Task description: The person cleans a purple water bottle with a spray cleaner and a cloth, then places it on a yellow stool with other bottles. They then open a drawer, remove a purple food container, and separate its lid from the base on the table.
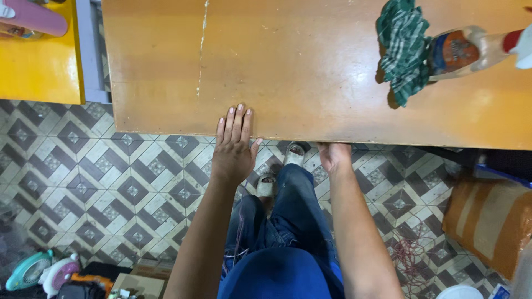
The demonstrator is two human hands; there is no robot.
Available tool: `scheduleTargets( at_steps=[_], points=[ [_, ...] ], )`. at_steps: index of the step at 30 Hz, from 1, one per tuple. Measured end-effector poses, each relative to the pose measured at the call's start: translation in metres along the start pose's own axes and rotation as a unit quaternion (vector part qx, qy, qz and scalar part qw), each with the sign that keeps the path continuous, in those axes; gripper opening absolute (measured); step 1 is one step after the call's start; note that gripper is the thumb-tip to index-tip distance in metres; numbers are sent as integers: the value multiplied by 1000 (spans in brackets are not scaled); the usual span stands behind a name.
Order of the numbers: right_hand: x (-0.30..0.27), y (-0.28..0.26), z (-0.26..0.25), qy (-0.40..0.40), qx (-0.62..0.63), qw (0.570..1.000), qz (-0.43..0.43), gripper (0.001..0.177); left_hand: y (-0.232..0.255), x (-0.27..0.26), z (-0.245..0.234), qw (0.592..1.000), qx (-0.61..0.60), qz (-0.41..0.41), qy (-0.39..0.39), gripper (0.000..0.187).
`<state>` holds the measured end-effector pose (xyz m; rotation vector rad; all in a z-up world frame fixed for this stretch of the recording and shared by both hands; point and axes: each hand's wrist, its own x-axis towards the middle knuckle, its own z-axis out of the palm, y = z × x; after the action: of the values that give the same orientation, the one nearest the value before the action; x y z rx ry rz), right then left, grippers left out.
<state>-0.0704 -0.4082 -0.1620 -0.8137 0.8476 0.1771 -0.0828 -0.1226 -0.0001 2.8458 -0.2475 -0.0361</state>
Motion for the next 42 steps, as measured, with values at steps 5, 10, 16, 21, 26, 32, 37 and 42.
scheduleTargets(
  at_steps=[5,10,16,21,26,32,37,42],
  points=[
    [11,11,-11,-15,-27,999,-9,23,0,-1,0,1000,-12,1,1,68],
    [-9,19,-15,8,-108,994,14,29,1,1,-4,1000,-11,10,4,68],
    [-49,7,-43,55,-114,992,9,44,0,-3,1,1000,-27,4,-7,66],
    [-56,2,-78,24,-133,991,15,51,2,-42,27,998,-50,-15,21,65],
    [-56,4,-89,9,-135,990,23,51,-5,-87,63,979,-176,-91,49,68],
    [-66,-6,-76,-2,-158,987,34,51,-26,-95,90,928,-285,-230,-68,70],
    [-78,-1,-76,-18,-137,990,2,49,-34,-89,89,929,-252,-263,-71,45],
    [-104,4,-85,11,-169,985,18,44,-30,-96,74,918,-206,-308,-139,43]
  ],
)
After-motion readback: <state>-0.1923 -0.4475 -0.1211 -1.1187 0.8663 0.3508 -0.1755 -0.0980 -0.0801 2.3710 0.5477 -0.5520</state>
